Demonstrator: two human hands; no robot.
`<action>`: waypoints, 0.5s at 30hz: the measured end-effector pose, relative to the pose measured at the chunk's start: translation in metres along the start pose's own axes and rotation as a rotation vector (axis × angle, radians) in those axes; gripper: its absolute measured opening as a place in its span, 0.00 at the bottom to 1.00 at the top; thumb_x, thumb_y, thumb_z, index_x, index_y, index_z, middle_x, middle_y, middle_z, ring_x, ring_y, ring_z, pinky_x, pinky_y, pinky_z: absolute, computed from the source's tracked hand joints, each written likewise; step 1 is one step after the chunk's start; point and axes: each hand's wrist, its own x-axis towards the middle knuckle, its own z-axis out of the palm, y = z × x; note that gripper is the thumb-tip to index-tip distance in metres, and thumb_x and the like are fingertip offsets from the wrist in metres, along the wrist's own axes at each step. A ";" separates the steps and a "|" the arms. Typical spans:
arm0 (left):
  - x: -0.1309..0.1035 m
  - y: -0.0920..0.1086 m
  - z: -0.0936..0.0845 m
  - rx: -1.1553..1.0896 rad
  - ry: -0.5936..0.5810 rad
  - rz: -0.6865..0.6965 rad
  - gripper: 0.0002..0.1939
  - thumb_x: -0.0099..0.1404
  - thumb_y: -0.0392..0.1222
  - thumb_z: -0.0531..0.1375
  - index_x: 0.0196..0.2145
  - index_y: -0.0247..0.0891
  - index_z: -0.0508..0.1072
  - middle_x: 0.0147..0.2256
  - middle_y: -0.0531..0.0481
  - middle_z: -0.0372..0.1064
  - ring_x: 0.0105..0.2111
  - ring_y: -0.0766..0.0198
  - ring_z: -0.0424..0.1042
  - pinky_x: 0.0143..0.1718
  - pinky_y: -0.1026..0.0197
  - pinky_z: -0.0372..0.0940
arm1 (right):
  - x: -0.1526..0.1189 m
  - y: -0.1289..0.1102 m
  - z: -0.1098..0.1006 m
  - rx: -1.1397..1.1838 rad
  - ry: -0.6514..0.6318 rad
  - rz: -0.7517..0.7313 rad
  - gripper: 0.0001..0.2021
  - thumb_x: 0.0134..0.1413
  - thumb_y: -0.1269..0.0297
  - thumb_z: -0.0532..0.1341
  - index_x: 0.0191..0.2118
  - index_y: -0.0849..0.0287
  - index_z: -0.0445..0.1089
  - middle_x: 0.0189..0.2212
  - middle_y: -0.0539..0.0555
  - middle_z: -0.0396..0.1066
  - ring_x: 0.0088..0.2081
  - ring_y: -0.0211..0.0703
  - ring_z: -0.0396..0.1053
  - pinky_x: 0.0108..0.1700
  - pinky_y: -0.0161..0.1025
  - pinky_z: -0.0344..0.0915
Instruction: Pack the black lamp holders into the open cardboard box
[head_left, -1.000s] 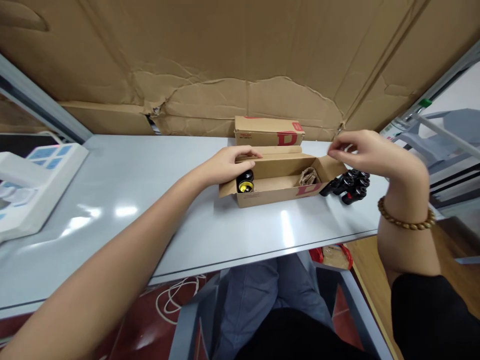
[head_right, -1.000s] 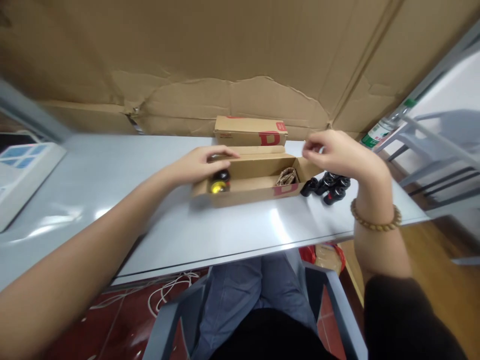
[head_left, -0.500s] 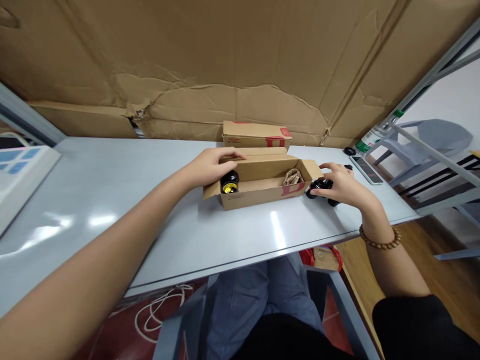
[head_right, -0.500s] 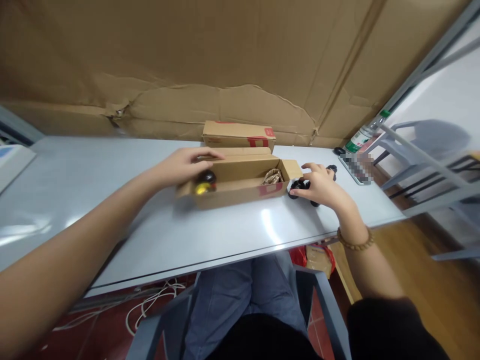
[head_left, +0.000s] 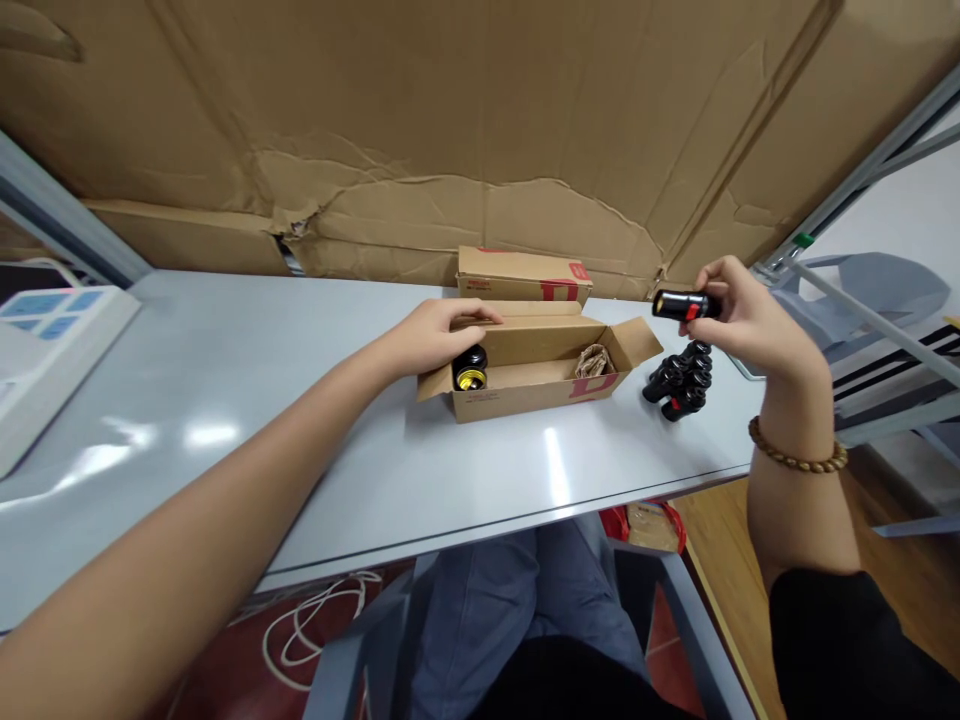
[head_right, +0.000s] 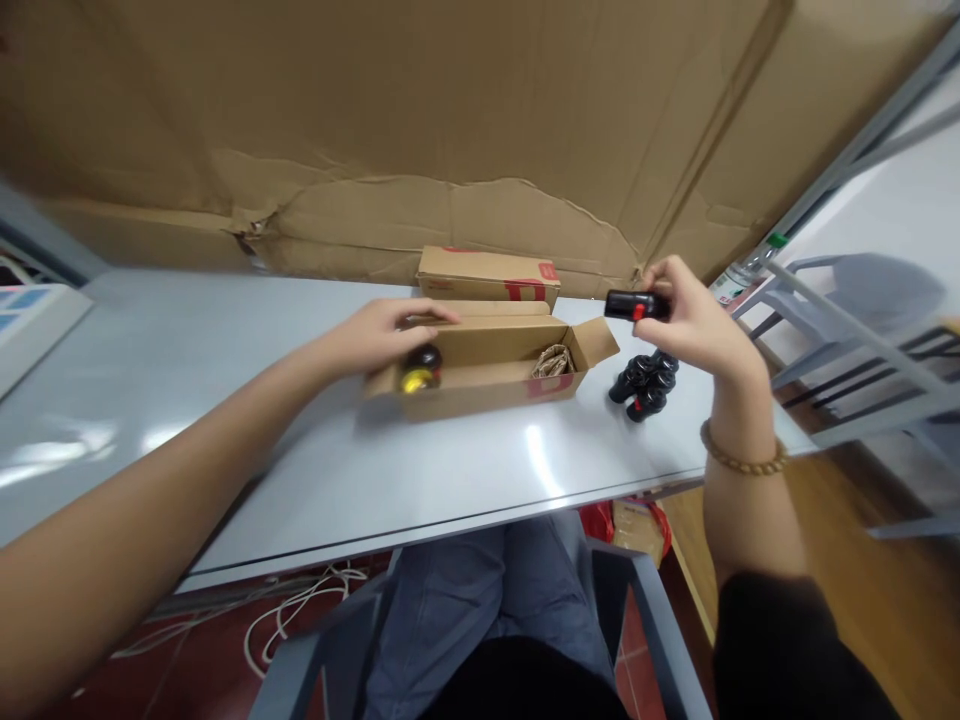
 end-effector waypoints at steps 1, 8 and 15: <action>0.000 0.000 0.001 -0.010 0.002 0.004 0.22 0.64 0.52 0.58 0.50 0.43 0.83 0.52 0.45 0.80 0.51 0.45 0.77 0.58 0.45 0.71 | 0.004 -0.009 0.008 0.044 -0.034 -0.039 0.22 0.54 0.61 0.66 0.54 0.53 0.64 0.41 0.54 0.74 0.37 0.49 0.73 0.37 0.44 0.70; -0.003 0.005 0.006 -0.057 0.005 0.018 0.22 0.64 0.50 0.59 0.50 0.41 0.83 0.53 0.44 0.81 0.52 0.45 0.78 0.59 0.45 0.72 | 0.030 -0.068 0.072 0.240 -0.221 -0.268 0.21 0.66 0.54 0.61 0.60 0.55 0.65 0.52 0.59 0.75 0.45 0.50 0.73 0.45 0.45 0.70; -0.005 0.010 0.016 -0.161 0.070 0.088 0.19 0.66 0.49 0.59 0.47 0.39 0.84 0.51 0.45 0.83 0.53 0.47 0.79 0.61 0.48 0.70 | 0.026 -0.079 0.121 0.115 -0.011 -0.481 0.19 0.70 0.53 0.60 0.57 0.58 0.73 0.47 0.60 0.82 0.43 0.53 0.78 0.48 0.48 0.72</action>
